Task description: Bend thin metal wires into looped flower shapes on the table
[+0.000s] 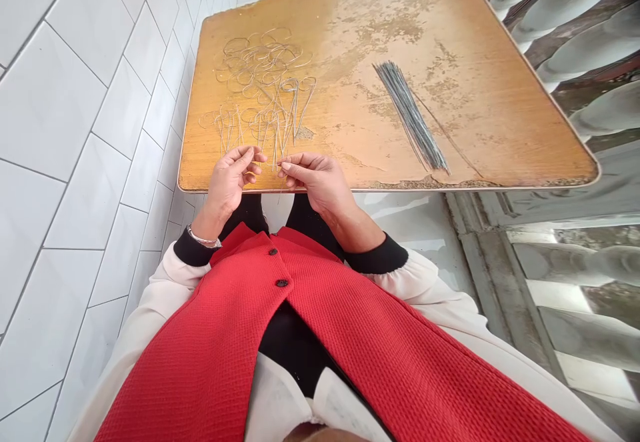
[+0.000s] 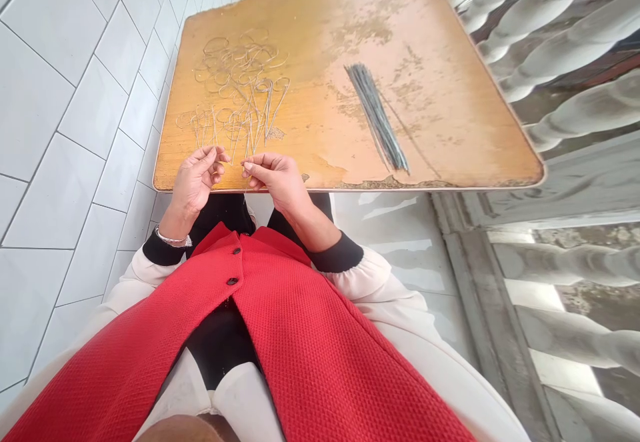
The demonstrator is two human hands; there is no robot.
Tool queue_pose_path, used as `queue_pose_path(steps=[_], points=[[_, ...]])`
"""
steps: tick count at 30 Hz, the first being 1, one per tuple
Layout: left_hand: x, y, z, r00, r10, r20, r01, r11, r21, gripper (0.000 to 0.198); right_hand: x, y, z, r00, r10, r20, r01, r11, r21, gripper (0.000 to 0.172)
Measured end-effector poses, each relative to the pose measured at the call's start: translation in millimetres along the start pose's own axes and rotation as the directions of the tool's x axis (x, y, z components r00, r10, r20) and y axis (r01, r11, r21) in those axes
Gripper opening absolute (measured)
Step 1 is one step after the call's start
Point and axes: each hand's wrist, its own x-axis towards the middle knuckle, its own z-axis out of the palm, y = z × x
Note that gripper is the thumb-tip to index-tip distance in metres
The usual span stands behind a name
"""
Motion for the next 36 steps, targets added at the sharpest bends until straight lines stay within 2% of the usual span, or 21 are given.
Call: queue_pose_path(steps=[7,16,23,30,36], points=[[3.1,-0.1,-0.7,1.0,0.019,-0.007,-0.019,0.998,0.064,0.016,2.6,1.7,-0.9,0.998,-0.042,-0.053,0.039,0.998,-0.054,0.026],[5.6,-6.9,3.3,0.995,0.088,0.044,-0.092,0.99,0.107,0.006,2.0,5.1,1.5,0.998,-0.047,-0.038,0.046,0.998,-0.038,0.023],[8.1,-5.7,6.0,0.991,0.134,-0.032,-0.122,0.964,0.236,0.008,1.5,8.0,3.1,0.999,-0.033,-0.03,0.032,0.999,-0.043,0.025],[13.6,-5.2,2.6,0.958,0.268,-0.103,-0.202,0.884,0.422,0.018,1.8,12.6,4.2,0.995,-0.063,-0.072,0.058,0.996,-0.069,0.026],[12.5,-0.5,3.1,0.968,0.235,-0.085,-0.177,0.885,0.43,0.02,2.5,12.7,2.4,1.0,-0.016,-0.011,0.015,0.999,-0.051,0.035]])
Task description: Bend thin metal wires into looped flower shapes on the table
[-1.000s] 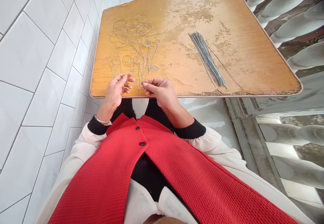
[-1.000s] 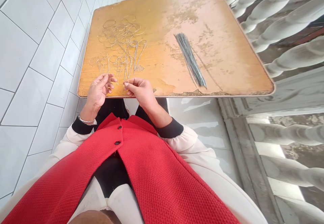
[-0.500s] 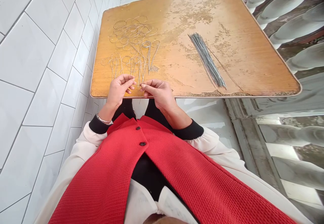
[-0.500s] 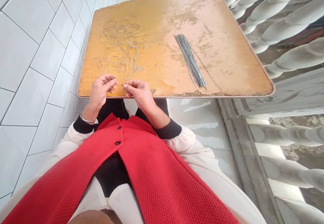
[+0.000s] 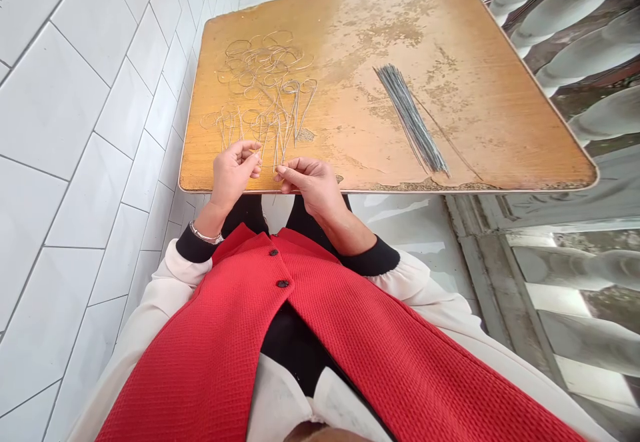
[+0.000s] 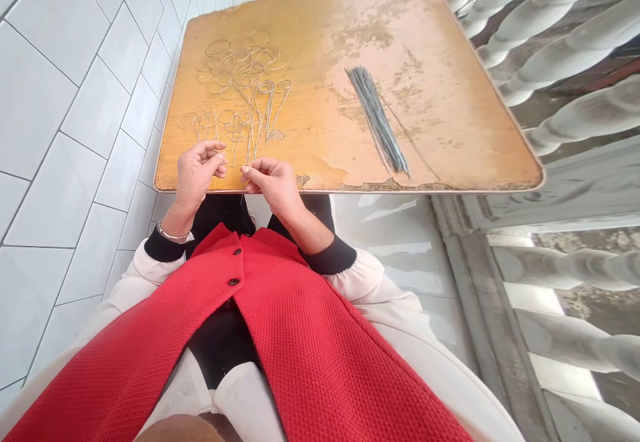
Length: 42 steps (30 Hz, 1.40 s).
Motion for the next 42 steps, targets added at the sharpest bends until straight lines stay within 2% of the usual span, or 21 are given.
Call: queue_pose_path(steps=[11,18,29,32,38,42], points=[[1.6,2.7,-7.0,0.999,0.045,-0.021,-0.044,0.999,0.007,0.021,-2.4,-4.9,0.4,1.0,0.011,0.004,-0.011,1.0,-0.008,0.033],[2.4,4.4,-8.3,0.999,0.024,-0.04,-0.023,1.0,0.006,0.021,-2.9,-5.5,1.4,1.0,0.016,0.003,-0.016,1.0,0.024,0.034],[2.0,2.7,-7.3,0.999,-0.023,0.025,0.021,0.999,0.046,0.023,1.0,-4.1,-0.3,1.0,0.018,0.009,-0.018,0.999,0.03,0.034],[1.2,-0.8,-7.7,0.998,-0.027,0.049,0.025,0.999,0.035,0.029,1.0,-4.1,-0.3,0.999,0.028,0.023,-0.029,0.999,0.031,0.035],[-1.1,-6.7,-8.6,0.988,0.025,0.15,-0.029,0.999,0.019,0.053,1.0,-4.3,0.8,0.998,0.052,0.044,-0.055,0.997,0.063,0.034],[-0.6,-14.1,-11.4,0.984,0.101,0.15,-0.108,0.993,0.041,0.054,0.8,-5.0,0.8,0.998,0.056,0.038,-0.06,0.994,0.094,0.033]])
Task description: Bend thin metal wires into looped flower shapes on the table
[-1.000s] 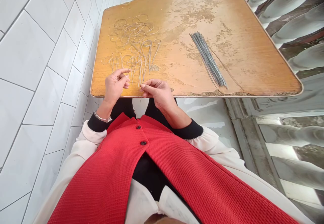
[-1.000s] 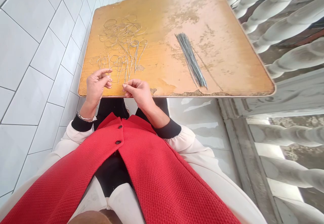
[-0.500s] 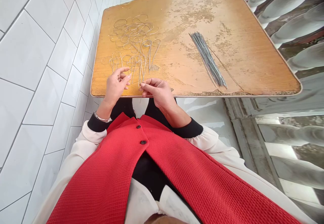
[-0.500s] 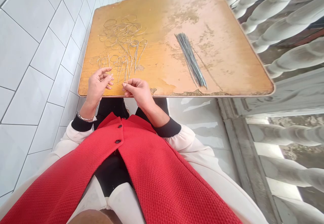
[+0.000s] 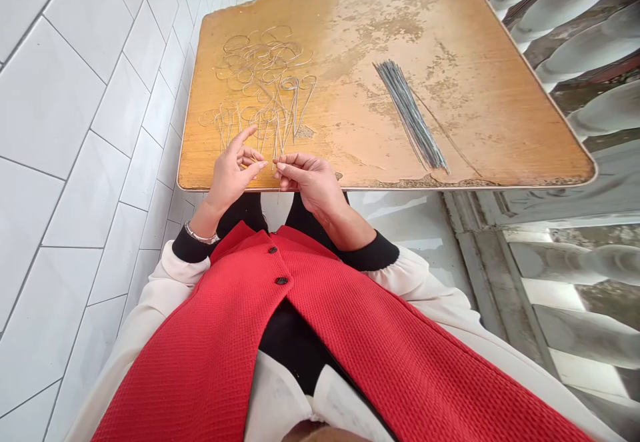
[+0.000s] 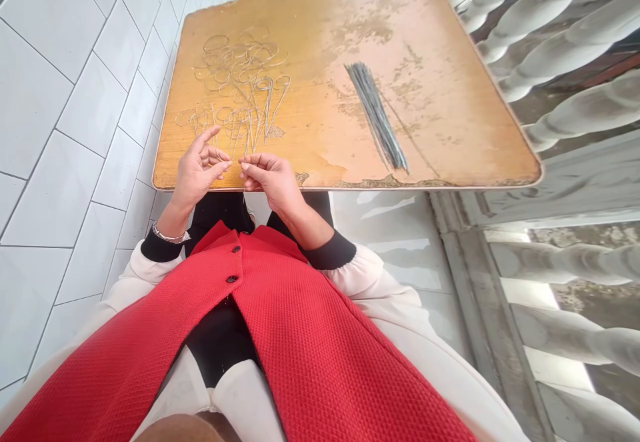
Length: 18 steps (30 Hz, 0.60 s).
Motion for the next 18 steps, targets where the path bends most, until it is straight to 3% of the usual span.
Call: queue_pose_path(steps=[5,10,18], points=[[-2.1,-5.6,-2.8,0.968,0.241,0.068,-0.25,0.946,0.208,0.005,-2.1,-0.8,0.6,1.0,-0.013,0.009,0.013,1.0,0.008,0.031],[-5.7,-4.1,1.0,0.942,0.332,0.043,-0.324,0.873,0.365,0.019,-2.8,1.5,2.4,0.999,-0.046,-0.005,0.046,0.999,-0.026,0.028],[-5.6,-3.5,-0.2,0.937,0.348,0.043,-0.343,0.885,0.316,0.018,-3.5,1.7,-0.7,0.999,-0.048,0.022,0.049,0.999,-0.023,0.026]])
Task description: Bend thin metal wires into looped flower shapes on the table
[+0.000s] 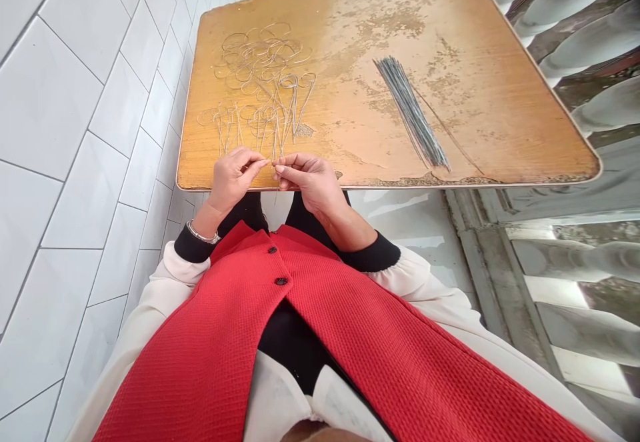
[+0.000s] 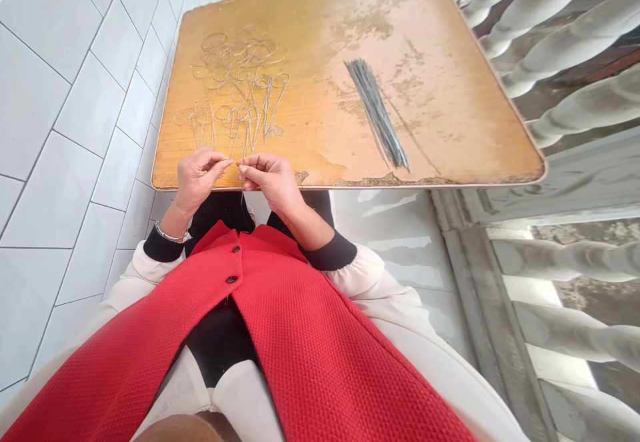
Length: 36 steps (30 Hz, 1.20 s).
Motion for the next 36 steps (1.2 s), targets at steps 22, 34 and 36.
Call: queue_pose_path(steps=[22,34,36], points=[[-0.5,-7.9,15.5,0.997,0.063,-0.045,-0.069,0.987,-0.146,0.021,10.3,-4.7,1.9,0.988,-0.146,-0.045,0.144,0.989,-0.044,0.018],[-0.3,-3.9,20.3,0.998,0.013,-0.062,-0.024,0.983,-0.184,0.02,13.4,-6.8,-8.3,0.986,-0.166,0.017,0.167,0.98,-0.105,0.017],[1.1,-4.7,20.7,0.999,0.002,-0.052,-0.012,0.979,-0.205,0.018,12.1,-6.0,-8.4,0.986,-0.164,0.021,0.165,0.984,-0.071,0.019]])
